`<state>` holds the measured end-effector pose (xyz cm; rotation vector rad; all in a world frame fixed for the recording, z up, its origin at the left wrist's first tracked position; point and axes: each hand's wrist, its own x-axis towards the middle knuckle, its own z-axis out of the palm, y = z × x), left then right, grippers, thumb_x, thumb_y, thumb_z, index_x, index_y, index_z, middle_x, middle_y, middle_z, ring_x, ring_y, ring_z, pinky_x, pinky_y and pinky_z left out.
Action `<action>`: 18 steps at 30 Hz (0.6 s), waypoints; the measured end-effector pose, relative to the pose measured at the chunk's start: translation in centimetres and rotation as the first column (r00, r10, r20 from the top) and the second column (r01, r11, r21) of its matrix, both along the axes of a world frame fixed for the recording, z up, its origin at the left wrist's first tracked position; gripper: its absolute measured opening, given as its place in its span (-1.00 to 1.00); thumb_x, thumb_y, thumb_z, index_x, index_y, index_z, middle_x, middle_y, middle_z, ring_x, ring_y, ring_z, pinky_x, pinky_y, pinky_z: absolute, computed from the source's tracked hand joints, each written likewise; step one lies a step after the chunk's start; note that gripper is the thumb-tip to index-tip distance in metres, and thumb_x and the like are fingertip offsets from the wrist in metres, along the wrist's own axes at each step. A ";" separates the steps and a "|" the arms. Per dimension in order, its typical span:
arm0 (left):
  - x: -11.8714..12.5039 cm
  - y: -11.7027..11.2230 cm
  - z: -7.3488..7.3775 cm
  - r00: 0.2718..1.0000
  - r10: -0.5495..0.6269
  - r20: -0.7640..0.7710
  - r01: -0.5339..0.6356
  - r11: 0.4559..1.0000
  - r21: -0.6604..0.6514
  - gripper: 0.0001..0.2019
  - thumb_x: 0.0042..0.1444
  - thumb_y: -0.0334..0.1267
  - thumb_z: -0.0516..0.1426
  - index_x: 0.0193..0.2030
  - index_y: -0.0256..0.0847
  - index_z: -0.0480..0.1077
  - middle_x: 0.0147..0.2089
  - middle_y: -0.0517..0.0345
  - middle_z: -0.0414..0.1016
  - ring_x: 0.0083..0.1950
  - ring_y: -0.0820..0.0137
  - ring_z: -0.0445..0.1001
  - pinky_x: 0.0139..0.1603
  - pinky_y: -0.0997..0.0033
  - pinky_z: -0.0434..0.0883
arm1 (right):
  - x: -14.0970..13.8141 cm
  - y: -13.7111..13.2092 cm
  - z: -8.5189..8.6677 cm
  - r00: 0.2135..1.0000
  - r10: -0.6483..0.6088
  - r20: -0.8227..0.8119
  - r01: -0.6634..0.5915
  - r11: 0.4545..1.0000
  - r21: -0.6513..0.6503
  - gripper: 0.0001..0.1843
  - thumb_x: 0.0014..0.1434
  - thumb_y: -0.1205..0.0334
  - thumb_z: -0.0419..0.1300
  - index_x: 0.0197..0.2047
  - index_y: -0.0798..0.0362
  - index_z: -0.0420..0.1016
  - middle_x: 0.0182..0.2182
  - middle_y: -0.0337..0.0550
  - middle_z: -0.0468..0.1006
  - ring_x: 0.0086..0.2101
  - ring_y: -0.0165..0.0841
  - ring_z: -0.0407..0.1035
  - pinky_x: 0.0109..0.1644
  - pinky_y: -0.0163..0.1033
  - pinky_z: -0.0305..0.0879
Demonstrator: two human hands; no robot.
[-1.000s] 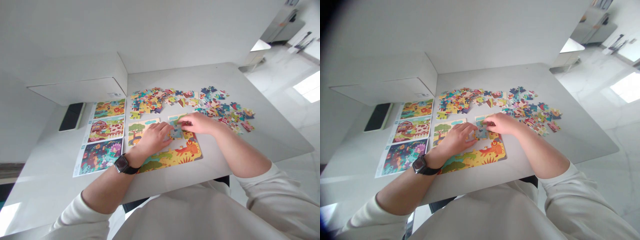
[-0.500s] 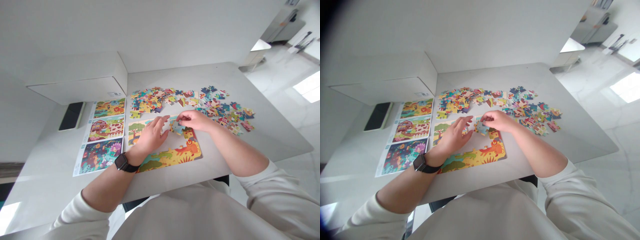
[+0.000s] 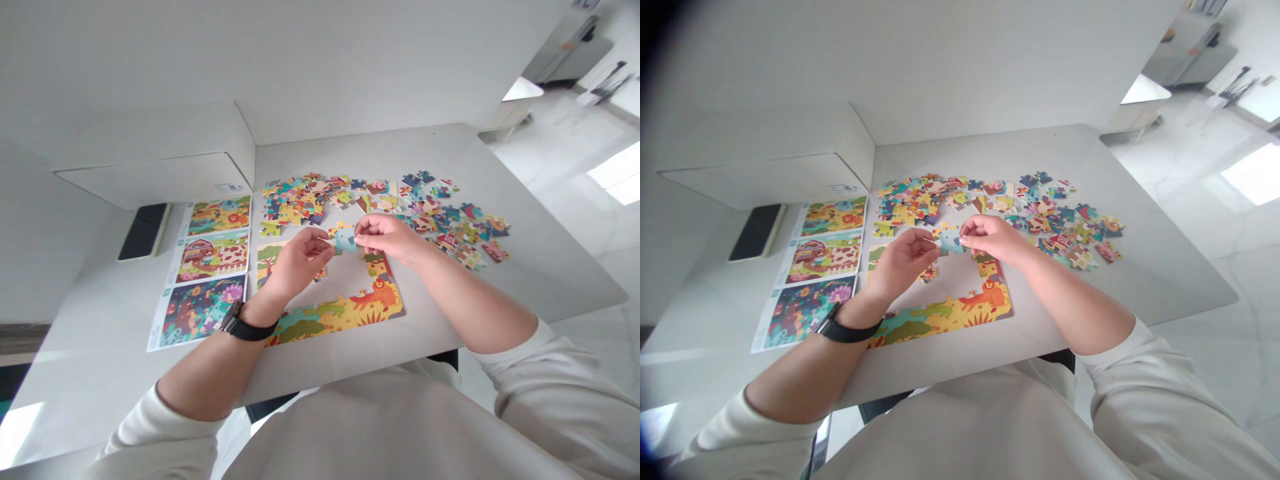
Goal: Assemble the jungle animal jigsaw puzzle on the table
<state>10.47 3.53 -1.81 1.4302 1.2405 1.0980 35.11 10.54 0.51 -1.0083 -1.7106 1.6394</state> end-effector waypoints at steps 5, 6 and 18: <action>-0.1 0.0 0.2 0.997 0.005 0.071 -0.002 0.999 -0.036 -0.62 0.15 -0.09 0.42 0.00 -0.15 0.46 -0.24 0.14 0.65 -0.23 0.37 0.63 -0.24 0.43 0.49 | 0.1 0.1 -0.1 1.000 -0.008 0.027 0.008 1.000 -0.008 -0.66 0.21 -0.06 0.48 -0.16 0.00 0.58 -0.36 -0.20 0.63 -0.41 -0.39 0.46 -0.40 -0.29 0.32; -0.1 0.0 0.3 0.998 0.004 0.069 -0.001 0.999 -0.041 -0.62 0.15 -0.09 0.42 0.00 -0.15 0.47 -0.25 0.15 0.64 -0.24 0.37 0.62 -0.25 0.43 0.48 | 0.1 0.1 -0.1 0.999 -0.018 0.027 0.018 1.000 -0.009 -0.66 0.22 -0.06 0.47 -0.15 0.00 0.59 -0.35 -0.19 0.64 -0.41 -0.39 0.46 -0.40 -0.30 0.32; -0.6 -0.6 0.6 0.967 -0.084 -0.243 0.086 0.996 -0.003 -0.67 0.32 0.00 0.28 0.08 -0.13 0.62 -0.22 0.10 0.68 -0.27 0.36 0.59 -0.22 0.37 0.51 | 0.3 0.1 -0.5 0.995 0.064 0.072 -0.065 0.998 0.014 -0.66 0.18 -0.03 0.50 -0.09 0.00 0.68 -0.30 -0.17 0.64 -0.38 -0.39 0.42 -0.38 -0.28 0.33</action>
